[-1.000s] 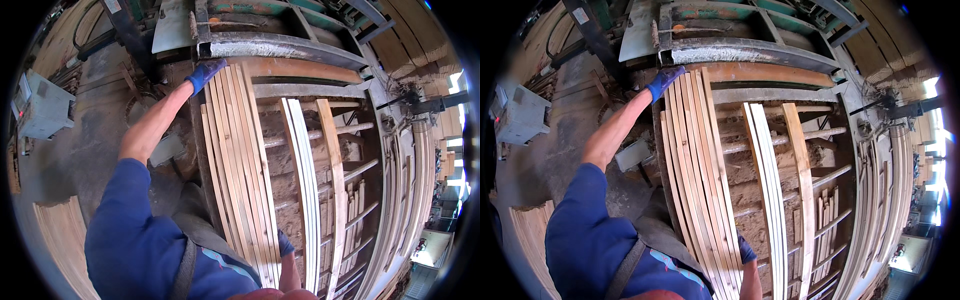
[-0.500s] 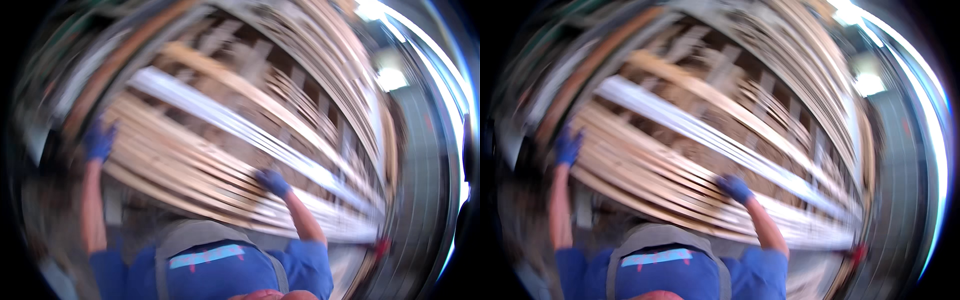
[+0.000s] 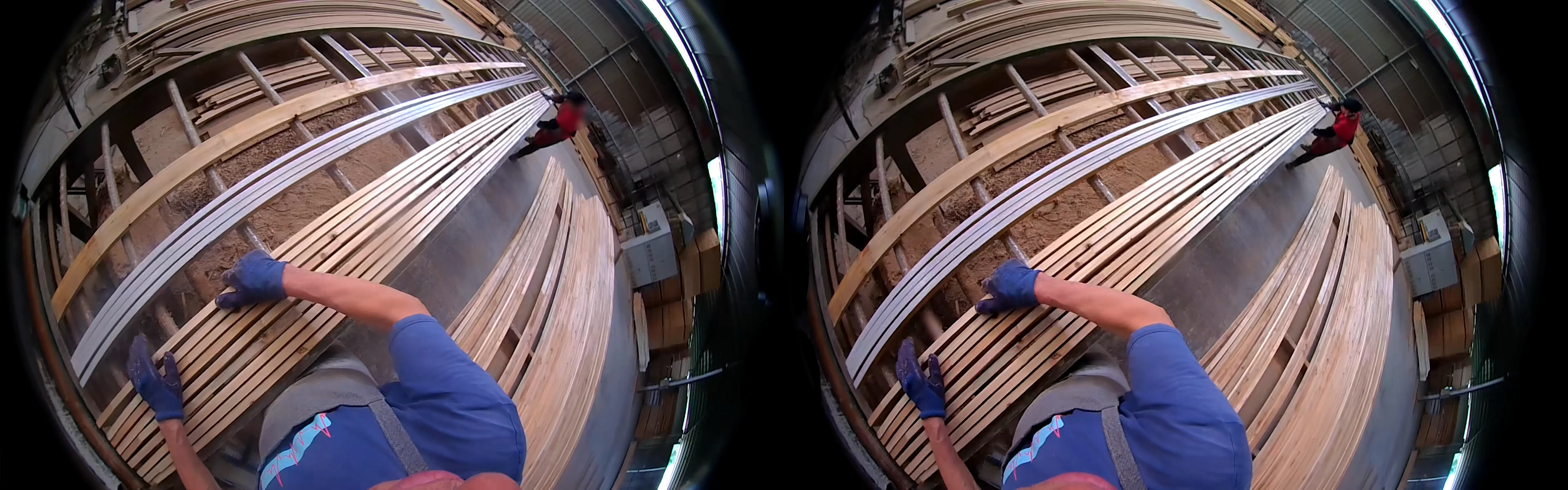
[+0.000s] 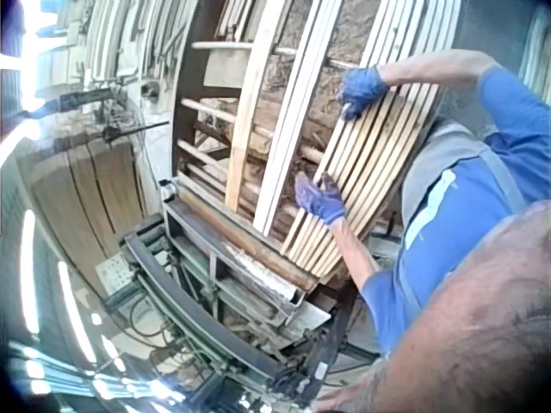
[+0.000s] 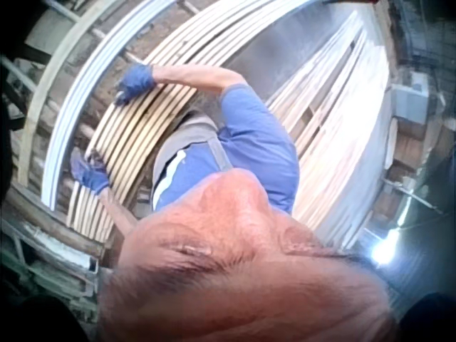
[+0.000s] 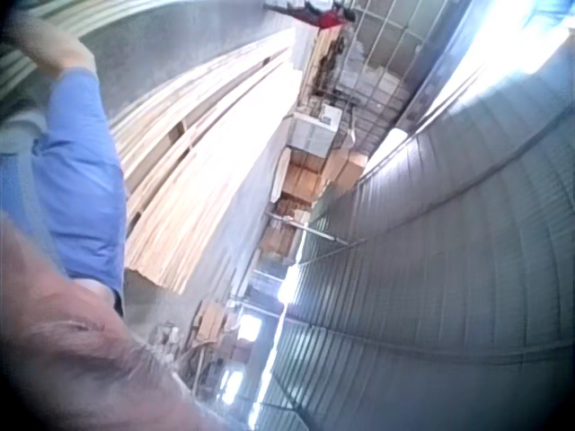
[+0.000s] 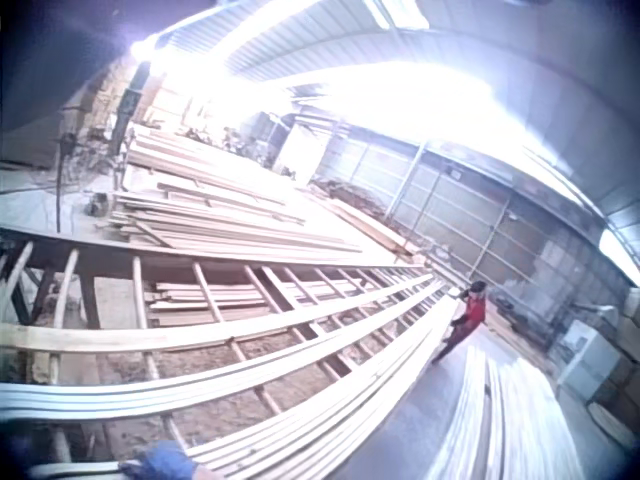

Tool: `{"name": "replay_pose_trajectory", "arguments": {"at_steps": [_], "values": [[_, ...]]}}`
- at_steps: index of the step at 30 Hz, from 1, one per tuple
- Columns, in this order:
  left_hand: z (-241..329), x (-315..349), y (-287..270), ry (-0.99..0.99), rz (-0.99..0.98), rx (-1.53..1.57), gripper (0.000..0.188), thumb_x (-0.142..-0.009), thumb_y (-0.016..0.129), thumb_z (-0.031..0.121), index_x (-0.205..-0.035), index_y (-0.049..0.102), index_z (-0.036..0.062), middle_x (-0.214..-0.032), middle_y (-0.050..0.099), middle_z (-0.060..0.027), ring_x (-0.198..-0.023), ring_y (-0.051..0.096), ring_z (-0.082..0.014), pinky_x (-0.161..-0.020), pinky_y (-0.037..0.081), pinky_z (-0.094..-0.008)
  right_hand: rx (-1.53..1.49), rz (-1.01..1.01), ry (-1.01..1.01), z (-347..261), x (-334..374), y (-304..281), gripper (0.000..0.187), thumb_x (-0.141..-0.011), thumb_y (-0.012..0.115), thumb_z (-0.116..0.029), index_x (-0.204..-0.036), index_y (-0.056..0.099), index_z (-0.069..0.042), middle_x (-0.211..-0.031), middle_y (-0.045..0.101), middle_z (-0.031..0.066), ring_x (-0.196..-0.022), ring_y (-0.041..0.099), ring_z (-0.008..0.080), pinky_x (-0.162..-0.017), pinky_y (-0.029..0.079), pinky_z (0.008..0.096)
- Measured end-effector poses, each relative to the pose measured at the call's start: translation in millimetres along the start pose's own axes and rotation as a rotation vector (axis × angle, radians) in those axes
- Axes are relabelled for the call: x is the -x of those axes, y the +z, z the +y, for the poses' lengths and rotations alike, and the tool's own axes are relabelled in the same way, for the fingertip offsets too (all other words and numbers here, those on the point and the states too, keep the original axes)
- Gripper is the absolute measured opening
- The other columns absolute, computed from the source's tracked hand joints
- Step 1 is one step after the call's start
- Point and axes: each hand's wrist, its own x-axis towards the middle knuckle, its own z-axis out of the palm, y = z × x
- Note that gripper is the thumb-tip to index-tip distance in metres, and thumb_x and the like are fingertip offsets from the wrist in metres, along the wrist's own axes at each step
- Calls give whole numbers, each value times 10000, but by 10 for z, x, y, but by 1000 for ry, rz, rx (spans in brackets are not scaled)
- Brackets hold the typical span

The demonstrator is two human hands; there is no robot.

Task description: The person picks up long wooden planks from a stack and places them onto a metal rack. They then use a handheld applicator to spread a white adhesive onto the surface of the planks. The person repeats this process for multiple planks, ensuring each one is coated before moving to the next.

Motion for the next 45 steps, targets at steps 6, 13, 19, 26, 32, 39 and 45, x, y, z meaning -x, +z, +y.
{"name": "replay_pose_trajectory", "arguments": {"at_steps": [6, 13, 19, 26, 32, 39, 45], "values": [[86, 80, -8, -72, -90, 56, 452, -959, 581, 293, -1303, 569, 0, -1233, 628, -199, -1082, 588, -368, -1000, 406, -454, -56, -24, -39, 36, 104, 74, 490, -908, 483, -515, -858, 689, -73, -786, 678, 208, -779, 665, 401, -719, 506, 494], [-11, 83, 148, -42, -72, 11, 460, -939, 593, 261, -1315, 551, -2, -1199, 610, -201, -1076, 528, -369, -967, 393, -467, -94, -270, -26, 105, -29, -305, 573, -876, 523, -594, -985, 701, -61, -907, 696, 217, -863, 669, 397, -777, 513, 477], [-48, 3, 92, -126, -248, 96, 501, -908, 621, 282, -1313, 549, -4, -1187, 603, -215, -1086, 527, -389, -985, 396, -469, -535, -644, -104, 638, -541, 244, 667, -795, 667, -665, -1058, 705, -54, -948, 708, 169, -877, 656, 298, -816, 496, 399], [-330, -654, -221, 56, -244, 49, 482, -880, 631, 274, -1292, 562, 34, -1146, 626, -228, -1037, 594, -392, -916, 456, -469, -201, -428, -191, 497, -697, -613, 620, -798, 652, -668, -854, 740, -56, -777, 704, 109, -706, 650, 290, -685, 517, 403], [-625, -712, 368, 77, -289, -43, 318, -756, 718, 101, -1060, 655, 30, -963, 669, -179, -910, 622, -378, -816, 488, -454, -172, -58, -390, -69, -141, -609, 481, -768, 688, -519, -847, 680, -45, -741, 667, 145, -753, 671, 378, -688, 520, 493], [-666, -779, 401, 54, -315, -51, 275, -759, 738, 131, -1017, 660, 79, -918, 675, -158, -868, 629, -377, -789, 496, -451, -561, -964, -101, 413, -511, 223, 684, -769, 742, -555, -1206, 642, -39, -1112, 686, 164, -1002, 657, 280, -878, 500, 386], [-645, -878, 327, 76, -338, -6, 268, -771, 743, 157, -1011, 660, 69, -933, 679, -176, -884, 636, -384, -781, 498, -457, -495, -882, -149, 367, -499, 96, 702, -723, 788, -532, -1192, 636, -32, -1102, 683, 181, -953, 664, 305, -862, 506, 388]]}}
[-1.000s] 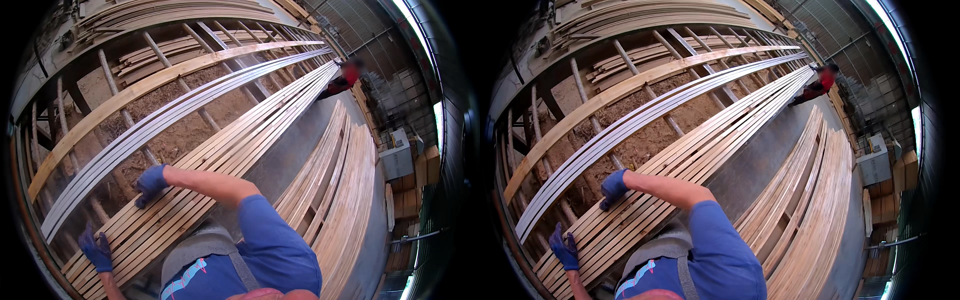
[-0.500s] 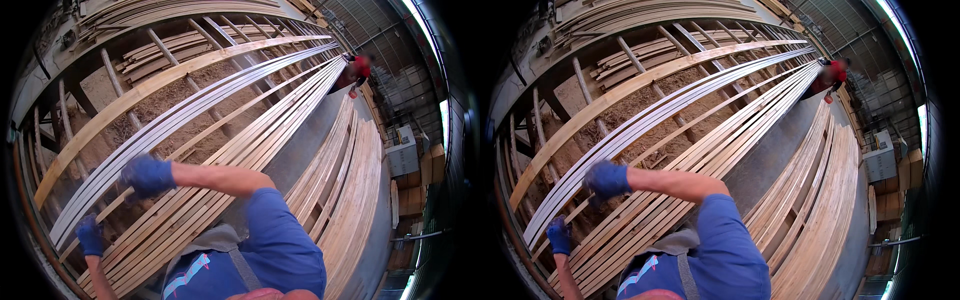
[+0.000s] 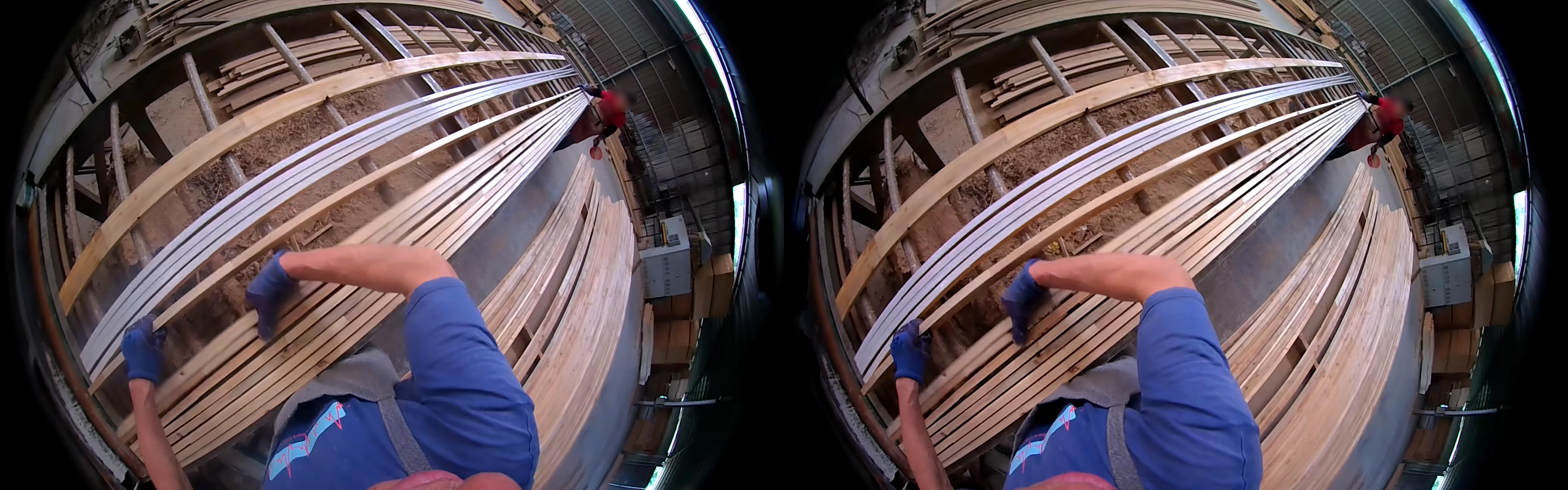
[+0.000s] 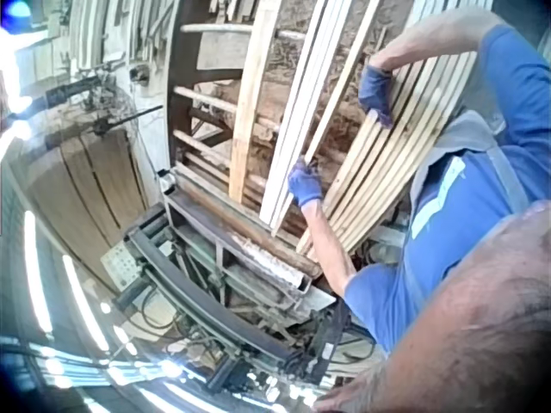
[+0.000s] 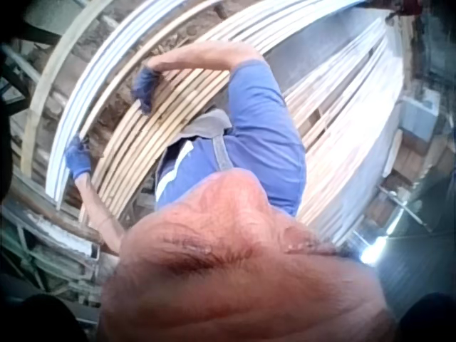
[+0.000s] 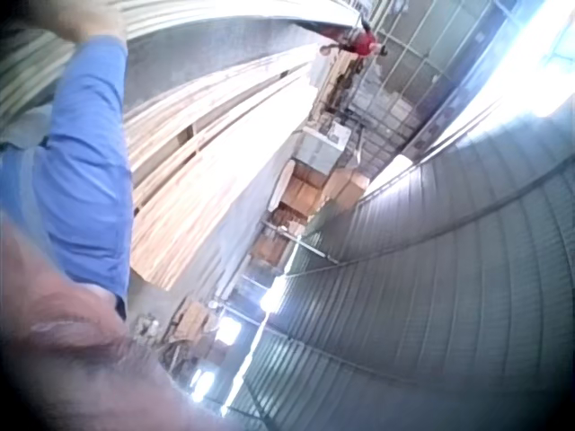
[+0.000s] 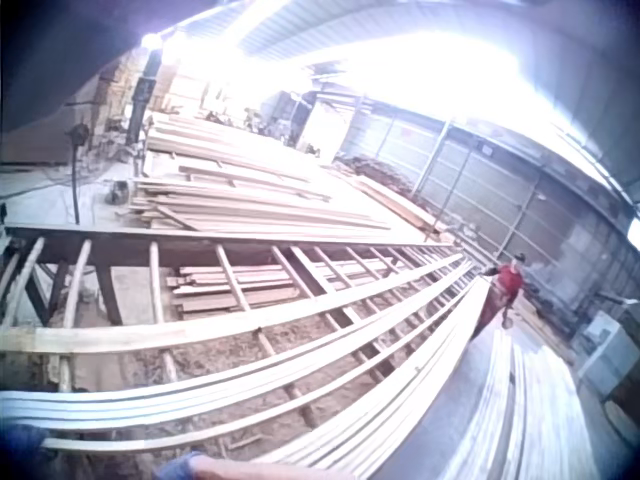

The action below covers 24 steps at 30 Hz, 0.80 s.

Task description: The person picks up long wooden planks from a stack and places them onto a metal rack. They then use a handheld applicator to spread a white adhesive onto the surface of the planks. The person repeats this process for multiple planks, ensuring each one is coated before moving to the next.

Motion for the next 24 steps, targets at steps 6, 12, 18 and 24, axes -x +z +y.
{"name": "replay_pose_trajectory", "arguments": {"at_steps": [6, 12, 18, 24], "values": [[-26, -148, -214, -90, -225, 88, 180, -791, 706, 155, -915, 659, 34, -830, 652, -237, -806, 628, -445, -700, 502, -486, 569, 477, 23, -566, 432, -104, 836, -620, 825, -518, -1228, 587, 4, -1038, 671, 202, -973, 657, 332, -850, 501, 455], [-140, -67, -36, -36, -158, 37, 183, -777, 721, 186, -871, 646, 49, -812, 654, -214, -795, 631, -426, -694, 505, -493, 733, 905, -5, -132, 97, 441, 872, -559, 853, -504, -1218, 550, -19, -1027, 627, 167, -944, 622, 340, -743, 447, 485], [-95, -3, -24, -25, -146, -17, 227, -781, 728, 208, -922, 638, 54, -838, 662, -192, -804, 636, -411, -702, 511, -485, 487, 722, 73, -167, 102, 173, 570, -714, 705, -566, -913, 705, -31, -852, 702, 180, -814, 683, 356, -719, 536, 451], [-99, 64, 23, 2, -148, -62, 213, -800, 706, 197, -955, 633, 71, -852, 660, -197, -823, 636, -408, -710, 504, -489, 641, 777, 137, -309, 138, 326, 479, -681, 759, -492, -905, 716, -71, -848, 703, 146, -799, 690, 327, -676, 516, 464]]}}
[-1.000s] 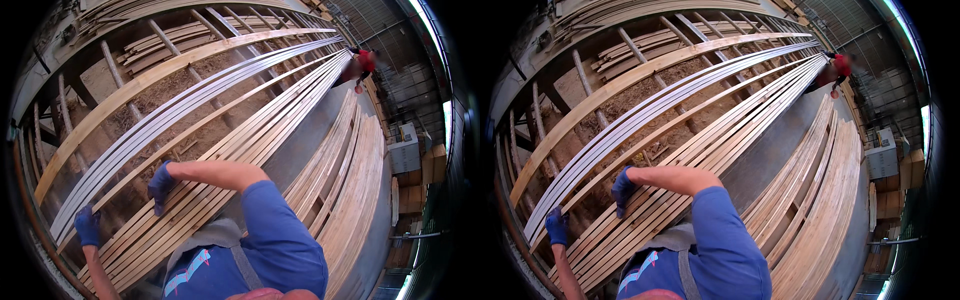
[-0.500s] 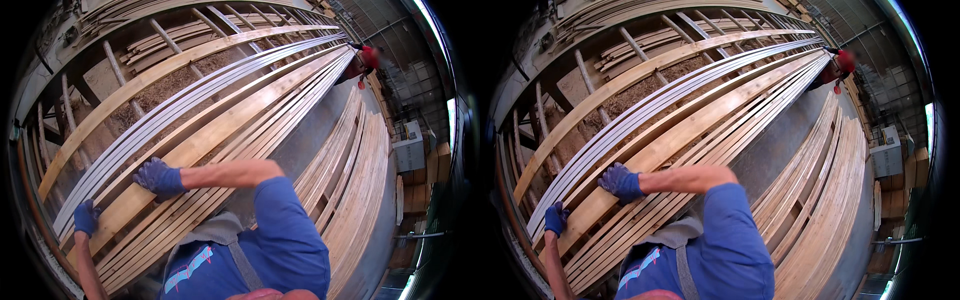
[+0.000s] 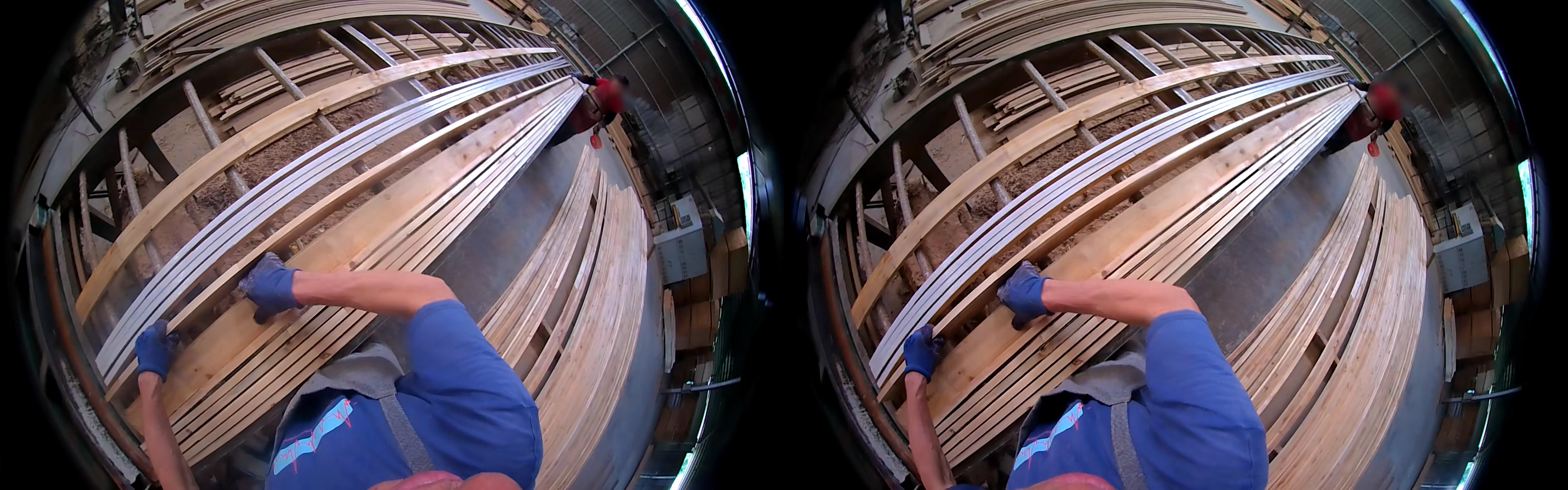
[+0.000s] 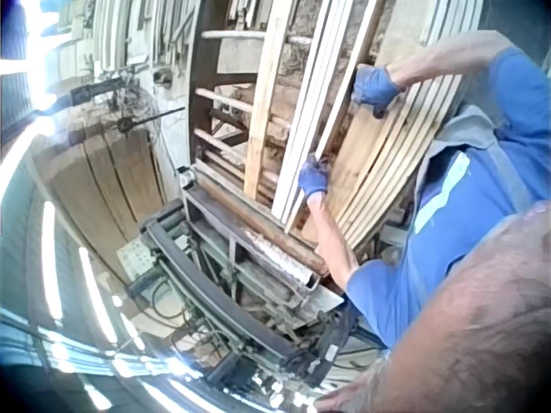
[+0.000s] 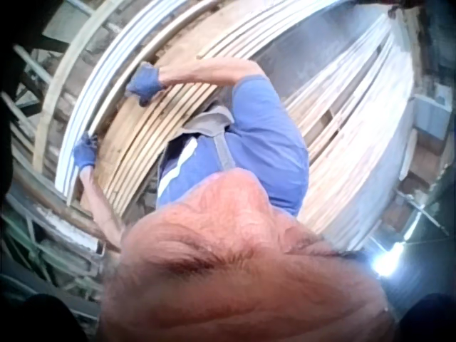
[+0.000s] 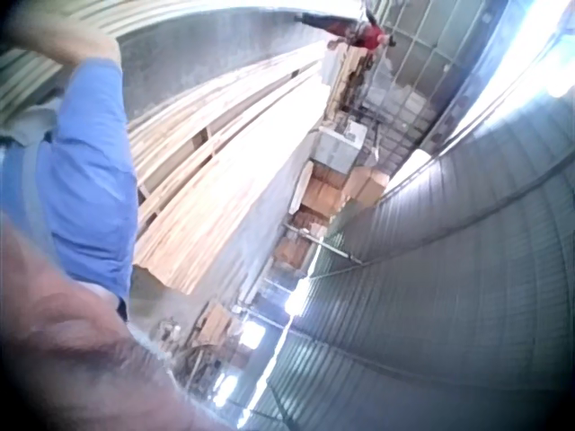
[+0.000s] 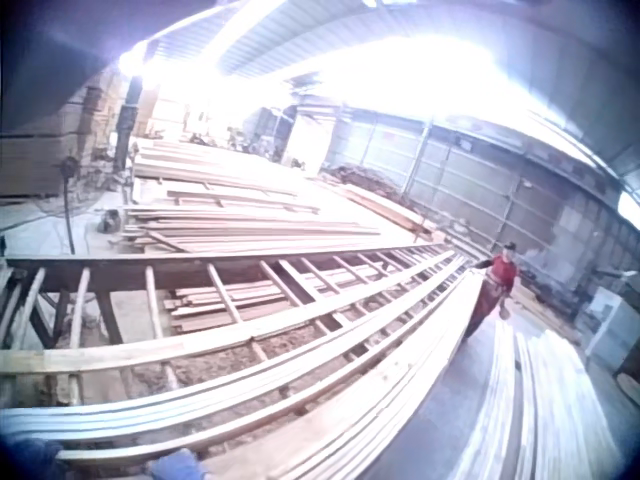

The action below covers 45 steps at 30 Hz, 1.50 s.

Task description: The person picks up long wooden planks from a stack and places them onto a metal rack. They then use a handheld applicator to spread a white adhesive onto the surface of the planks. The person repeats this process for multiple planks, ensuring each one is coated before moving to the next.

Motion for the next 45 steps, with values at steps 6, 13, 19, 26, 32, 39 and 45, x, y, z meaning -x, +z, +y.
{"name": "replay_pose_trajectory", "arguments": {"at_steps": [6, 13, 19, 26, 32, 39, 45], "values": [[159, 104, -56, -15, 62, 0, 230, -838, 690, 245, -979, 666, 66, -863, 672, -214, -805, 646, -412, -709, 518, -480, -65, 373, 21, -241, 436, 39, 312, -716, 723, -394, -831, 717, -104, -789, 675, 133, -774, 673, 322, -649, 505, 471], [348, 219, -87, 65, 93, 140, 182, -867, 655, 283, -871, 630, 103, -809, 644, -184, -773, 622, -411, -667, 480, -494, -237, 722, 32, -75, 583, 339, 170, -761, 679, -276, -719, 663, -112, -718, 624, 134, -715, 640, 338, -627, 500, 449], [657, 540, -196, 155, -13, 171, 288, -904, 573, 361, -829, 650, 95, -774, 640, -197, -751, 608, -417, -681, 471, -499, -255, 1030, -101, 43, 756, -8, 304, -757, 784, -140, -1040, 681, -97, -962, 692, 116, -841, 646, 313, -764, 508, 405], [982, 1086, -24, -91, 410, 137, 588, -838, 688, 480, -1238, 613, 56, -1198, 645, -199, -1094, 608, -372, -975, 450, -452, -99, 279, 108, 504, 687, 313, 353, -959, 521, -406, -985, 694, -98, -836, 680, 169, -773, 643, 370, -701, 492, 478], [2502, 1984, -16, -420, 269, -27, 921, -779, 593, 689, -1455, 423, 88, -1530, 349, -191, -1372, 381, -387, -1123, 300, -519, -90, 172, -53, 538, 885, 190, 427, -986, 446, -428, -1014, 707, -90, -889, 693, 200, -831, 657, 405, -740, 512, 491], [2881, 2065, 494, -598, 401, 14, 900, -800, 602, 641, -1482, 382, 96, -1543, 323, -191, -1416, 323, -376, -1150, 278, -506, -104, 162, -134, 608, 813, 187, 425, -1002, 438, -391, -990, 711, -66, -894, 694, 208, -815, 659, 413, -709, 509, 494], [2797, 1936, 897, -633, 588, -151, 644, -947, 481, 483, -1457, 426, 95, -1549, 334, -167, -1444, 295, -328, -1190, 241, -495, -123, 246, -160, 658, 754, 385, 463, -1007, 429, -409, -916, 683, -32, -825, 660, 254, -766, 627, 461, -660, 470, 526]]}}
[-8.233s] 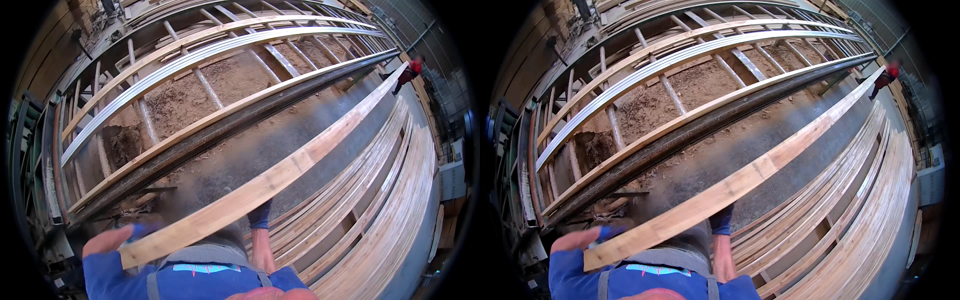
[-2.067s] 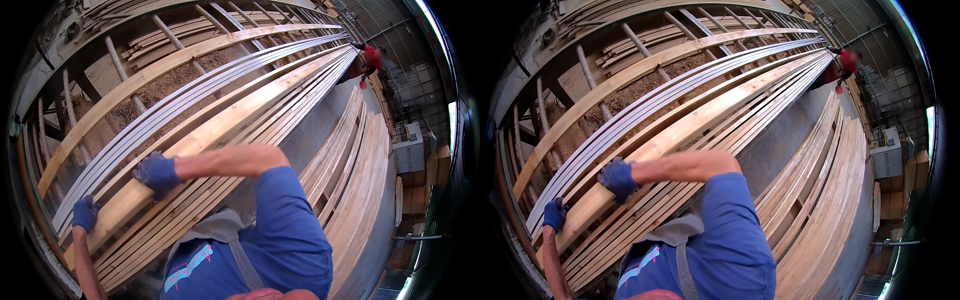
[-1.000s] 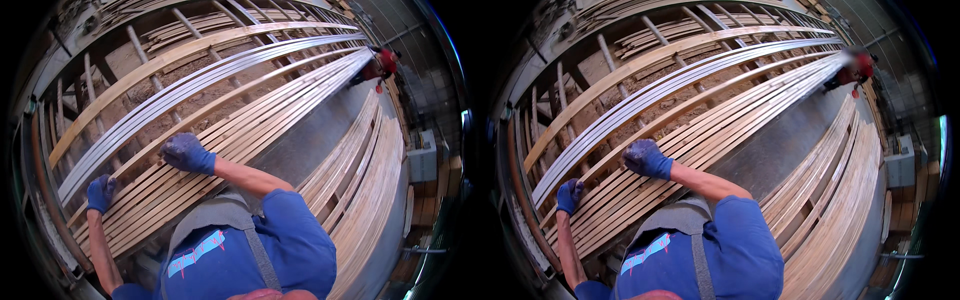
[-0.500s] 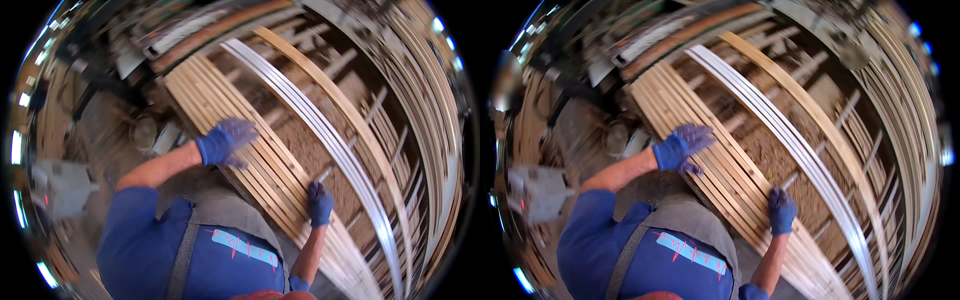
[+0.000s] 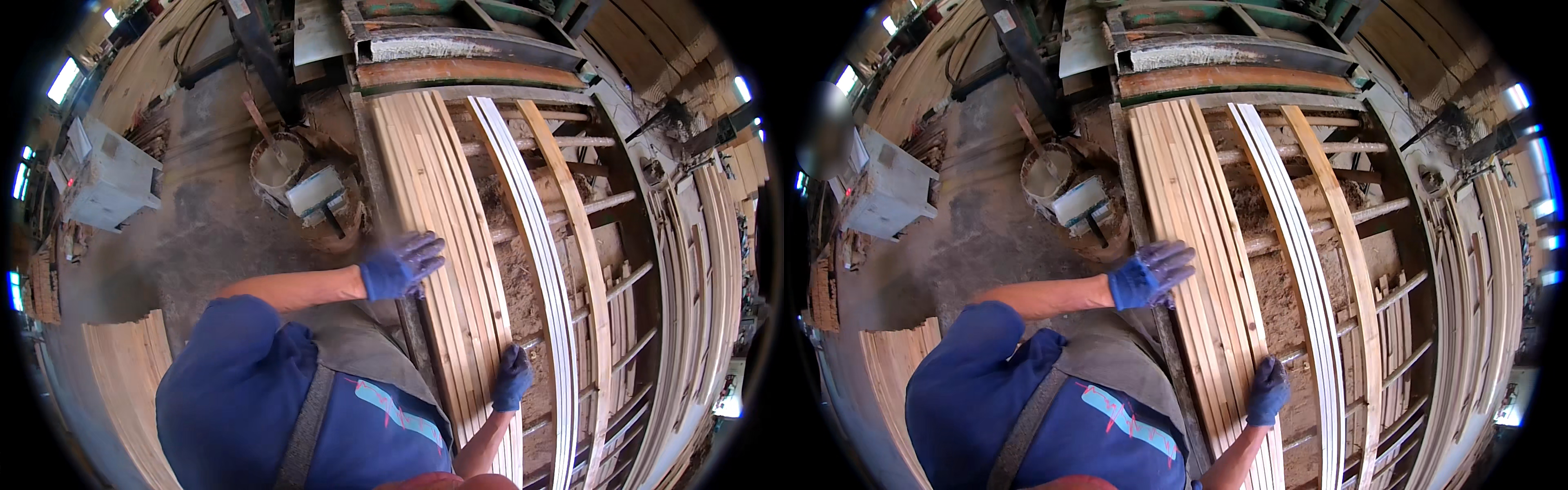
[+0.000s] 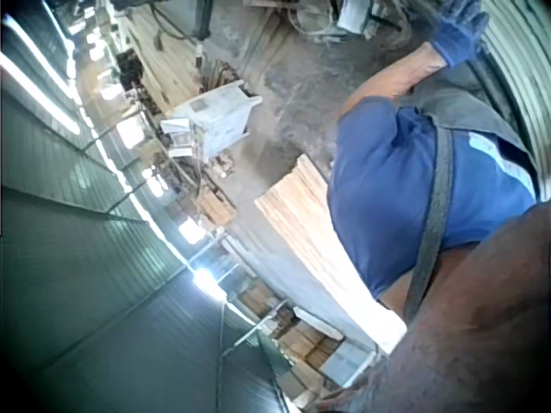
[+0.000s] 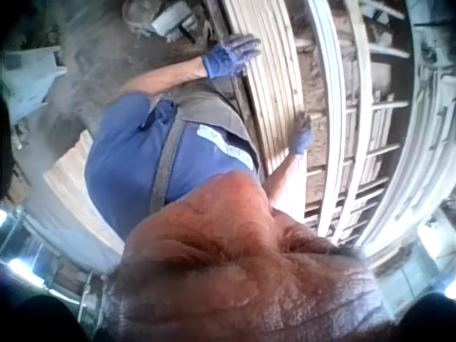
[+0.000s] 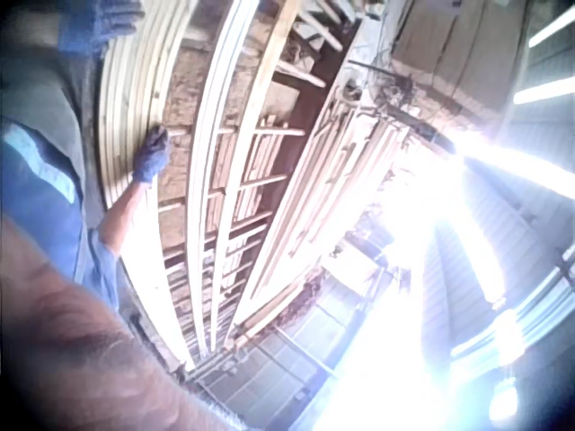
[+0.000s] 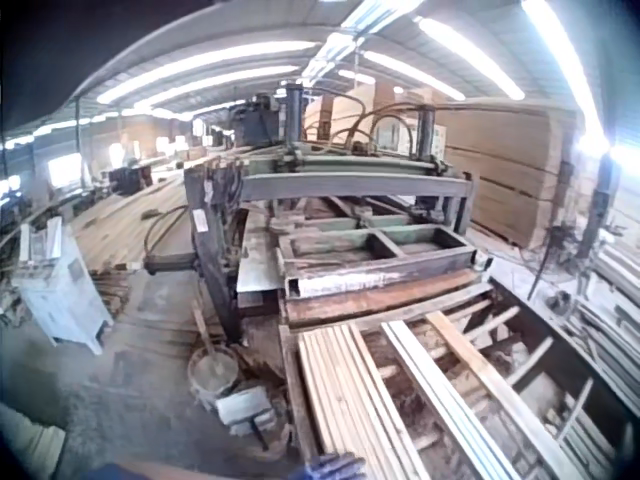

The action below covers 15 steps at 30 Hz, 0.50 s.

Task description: The person picks up long wooden planks from a stack and places them onto a metal rack. They then use a handheld applicator to spread a white adhesive onto the surface of the planks. The person repeats this process for multiple planks, ensuring each one is coated before moving to the next.

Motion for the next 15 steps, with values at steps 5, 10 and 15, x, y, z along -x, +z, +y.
{"name": "replay_pose_trajectory", "arguments": {"at_steps": [5, 10, 15], "values": [[29, -125, 47, -21, 18, 158, 739, -798, 667, 428, -1407, 475, 58, -1508, 387, -194, -1412, 344, -363, -1163, 277, -510, 13, -40, 38, 41, -33, -67, 473, -1002, 440, -407, -873, 679, -20, -798, 637, 281, -729, 609, 466, -622, 438, 531], [25, 143, -26, -52, 34, 365, 887, -692, 767, 449, -1426, 453, 61, -1513, 381, -185, -1411, 346, -353, -1153, 275, -512, 119, 146, -18, -124, 33, -63, 391, -985, 497, -366, -1016, 690, -27, -889, 683, 239, -829, 660, 406, -710, 503, 463], [-3, 366, 51, 10, 47, 291, 791, -803, 714, 395, -1462, 414, 76, -1572, 288, -183, -1460, 261, -337, -1185, 210, -509, 305, 310, -87, -469, 276, -103, 320, -936, 609, -263, -1135, 673, -21, -1059, 698, 189, -972, 662, 341, -858, 507, 433]]}}
